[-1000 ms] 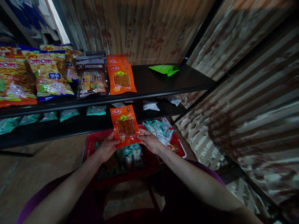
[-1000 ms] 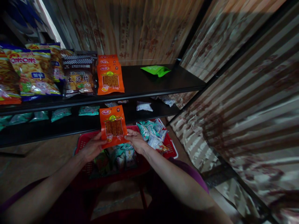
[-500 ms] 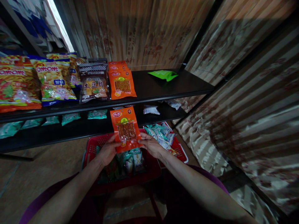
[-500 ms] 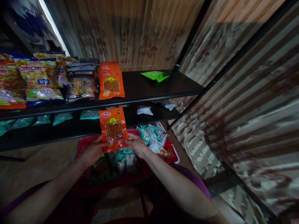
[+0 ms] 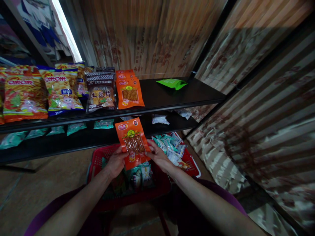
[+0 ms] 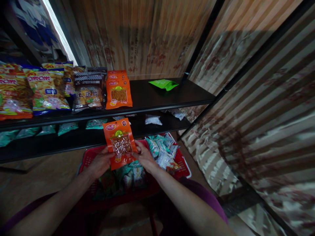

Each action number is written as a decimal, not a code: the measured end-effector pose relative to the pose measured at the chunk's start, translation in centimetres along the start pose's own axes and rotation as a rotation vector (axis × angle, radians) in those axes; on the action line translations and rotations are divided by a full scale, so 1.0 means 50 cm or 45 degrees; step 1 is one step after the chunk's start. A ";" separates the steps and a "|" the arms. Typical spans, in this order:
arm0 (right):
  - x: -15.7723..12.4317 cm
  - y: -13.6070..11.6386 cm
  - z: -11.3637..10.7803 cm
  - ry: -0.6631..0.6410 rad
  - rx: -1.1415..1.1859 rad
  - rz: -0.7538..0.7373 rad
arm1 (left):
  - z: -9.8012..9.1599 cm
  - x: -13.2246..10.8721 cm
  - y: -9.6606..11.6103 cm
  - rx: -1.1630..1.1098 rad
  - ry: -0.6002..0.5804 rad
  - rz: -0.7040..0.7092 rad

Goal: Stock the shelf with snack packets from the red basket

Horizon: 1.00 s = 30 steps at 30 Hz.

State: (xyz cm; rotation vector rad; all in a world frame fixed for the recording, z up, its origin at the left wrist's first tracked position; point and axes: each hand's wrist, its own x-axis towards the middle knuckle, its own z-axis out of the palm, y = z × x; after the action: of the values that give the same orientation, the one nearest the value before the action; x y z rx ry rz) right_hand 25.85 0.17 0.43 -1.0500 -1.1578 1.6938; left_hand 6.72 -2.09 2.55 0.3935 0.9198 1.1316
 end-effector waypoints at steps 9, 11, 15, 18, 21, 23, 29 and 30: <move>0.005 0.034 -0.024 0.278 -0.960 -0.477 | 0.016 -0.009 -0.007 0.027 -0.020 0.032; -0.001 0.033 -0.024 0.283 -1.145 -0.544 | 0.017 -0.012 -0.009 0.037 -0.034 0.038; -0.010 0.026 -0.011 0.264 -1.283 -0.581 | 0.021 -0.021 -0.019 0.081 -0.085 0.053; -0.018 0.011 0.005 0.106 -1.076 -0.385 | 0.020 -0.027 -0.034 0.123 -0.111 0.073; -0.029 -0.009 0.022 -0.157 -0.649 -0.116 | 0.019 -0.033 -0.049 0.197 -0.137 0.068; -0.035 -0.020 0.032 -0.274 -0.391 -0.037 | 0.019 -0.039 -0.055 0.268 -0.170 0.070; -0.024 -0.010 0.034 -0.047 0.037 0.045 | 0.019 -0.045 -0.043 0.421 -0.125 0.123; -0.020 -0.007 0.031 0.006 0.110 0.091 | 0.016 -0.042 -0.038 0.443 -0.120 0.131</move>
State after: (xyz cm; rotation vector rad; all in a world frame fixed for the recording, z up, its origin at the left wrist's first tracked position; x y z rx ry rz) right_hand 24.79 -1.09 1.29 -1.0523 -1.0458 1.7796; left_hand 8.25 -4.59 2.61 0.7791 1.0238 1.0368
